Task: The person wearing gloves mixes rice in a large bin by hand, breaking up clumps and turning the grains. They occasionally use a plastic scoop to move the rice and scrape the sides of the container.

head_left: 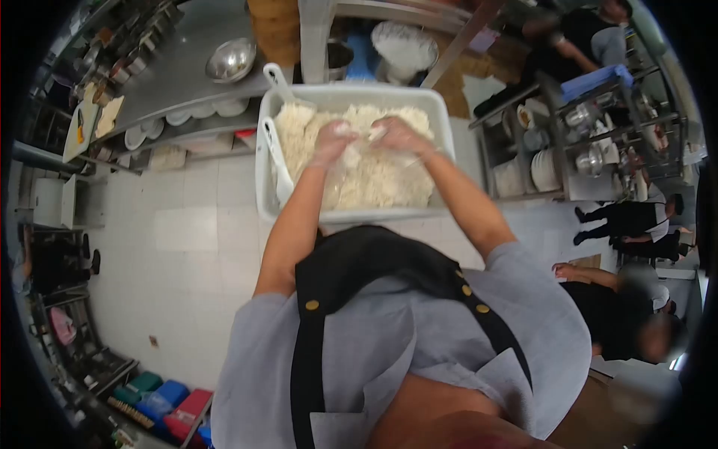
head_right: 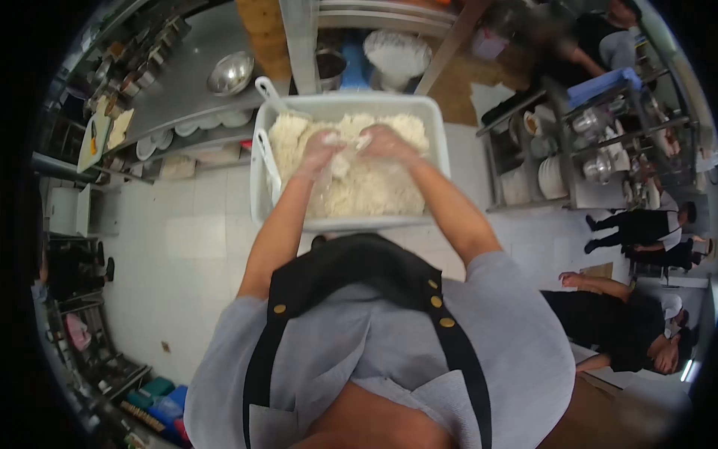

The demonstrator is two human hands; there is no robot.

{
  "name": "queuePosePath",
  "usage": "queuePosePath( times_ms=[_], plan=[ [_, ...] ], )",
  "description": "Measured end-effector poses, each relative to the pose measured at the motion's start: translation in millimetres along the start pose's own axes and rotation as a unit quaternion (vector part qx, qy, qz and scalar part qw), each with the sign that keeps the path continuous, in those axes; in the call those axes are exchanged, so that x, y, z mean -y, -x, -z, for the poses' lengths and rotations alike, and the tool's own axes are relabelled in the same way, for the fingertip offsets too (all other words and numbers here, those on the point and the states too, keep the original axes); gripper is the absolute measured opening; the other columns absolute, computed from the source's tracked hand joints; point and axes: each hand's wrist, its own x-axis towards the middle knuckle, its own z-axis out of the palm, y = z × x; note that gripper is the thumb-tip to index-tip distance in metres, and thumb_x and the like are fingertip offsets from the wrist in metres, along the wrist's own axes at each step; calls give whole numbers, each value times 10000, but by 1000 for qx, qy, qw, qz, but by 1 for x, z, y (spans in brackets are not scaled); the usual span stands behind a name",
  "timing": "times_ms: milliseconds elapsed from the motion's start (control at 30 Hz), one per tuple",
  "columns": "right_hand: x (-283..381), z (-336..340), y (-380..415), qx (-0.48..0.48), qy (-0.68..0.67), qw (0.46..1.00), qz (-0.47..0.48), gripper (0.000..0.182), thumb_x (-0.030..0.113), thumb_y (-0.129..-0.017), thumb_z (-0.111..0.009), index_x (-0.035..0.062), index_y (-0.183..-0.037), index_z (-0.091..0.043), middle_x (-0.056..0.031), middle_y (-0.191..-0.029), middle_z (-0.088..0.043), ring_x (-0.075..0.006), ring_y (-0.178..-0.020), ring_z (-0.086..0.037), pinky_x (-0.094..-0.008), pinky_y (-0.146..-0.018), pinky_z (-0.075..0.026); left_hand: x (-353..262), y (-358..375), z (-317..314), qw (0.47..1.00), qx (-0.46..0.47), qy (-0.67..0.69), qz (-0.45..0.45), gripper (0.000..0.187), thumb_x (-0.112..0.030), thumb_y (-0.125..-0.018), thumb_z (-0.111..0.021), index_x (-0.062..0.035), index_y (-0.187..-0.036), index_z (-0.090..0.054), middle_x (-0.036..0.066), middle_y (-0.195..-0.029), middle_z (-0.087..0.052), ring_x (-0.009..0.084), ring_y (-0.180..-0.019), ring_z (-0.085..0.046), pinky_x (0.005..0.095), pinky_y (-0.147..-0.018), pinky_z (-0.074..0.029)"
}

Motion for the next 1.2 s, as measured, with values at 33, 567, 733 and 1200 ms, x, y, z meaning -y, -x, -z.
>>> queuePosePath(
  times_ms=[33, 567, 733, 1200],
  plan=[
    [-12, 4, 1, 30, 24, 999, 21, 649, 349, -652, -801, 79, -1206, -596, -201, -1326, -496, -296, -1226, -476, -380, -1033, -382, 4, -3, 2, 997, -22, -50, -57, 522, -104, -718, -785, -6, -1173, -551, 113, -1087, -622, 205, -982, -602, 317, -845, -480],
    [-11, -25, 17, -186, -80, 979, -31, 474, 348, -764, -712, 23, -1101, -637, -208, -958, -672, -337, -929, -637, -407, -858, -491, -14, -11, -13, 959, -152, -224, -84, 377, -318, -752, -771, 18, -891, -674, 160, -809, -692, 297, -755, -658, 371, -746, -501],
    [-11, -15, 44, -20, -70, 996, -53, 600, 396, -656, -804, 65, -1129, -640, -227, -1078, -629, -325, -1041, -610, -389, -892, -486, -38, 9, -30, 957, -156, -241, 39, 492, -426, -723, -774, 11, -910, -649, 138, -814, -692, 295, -753, -650, 375, -751, -504],
    [-21, -9, 57, -74, -109, 991, -11, 493, 245, -765, -748, 111, -1219, -608, -163, -1141, -641, -288, -1134, -561, -353, -1005, -423, 43, 37, -15, 903, -13, -393, -174, 511, -8, -724, -634, -30, -1228, -555, 187, -1067, -645, 323, -1041, -614, 355, -912, -477]
  ],
)
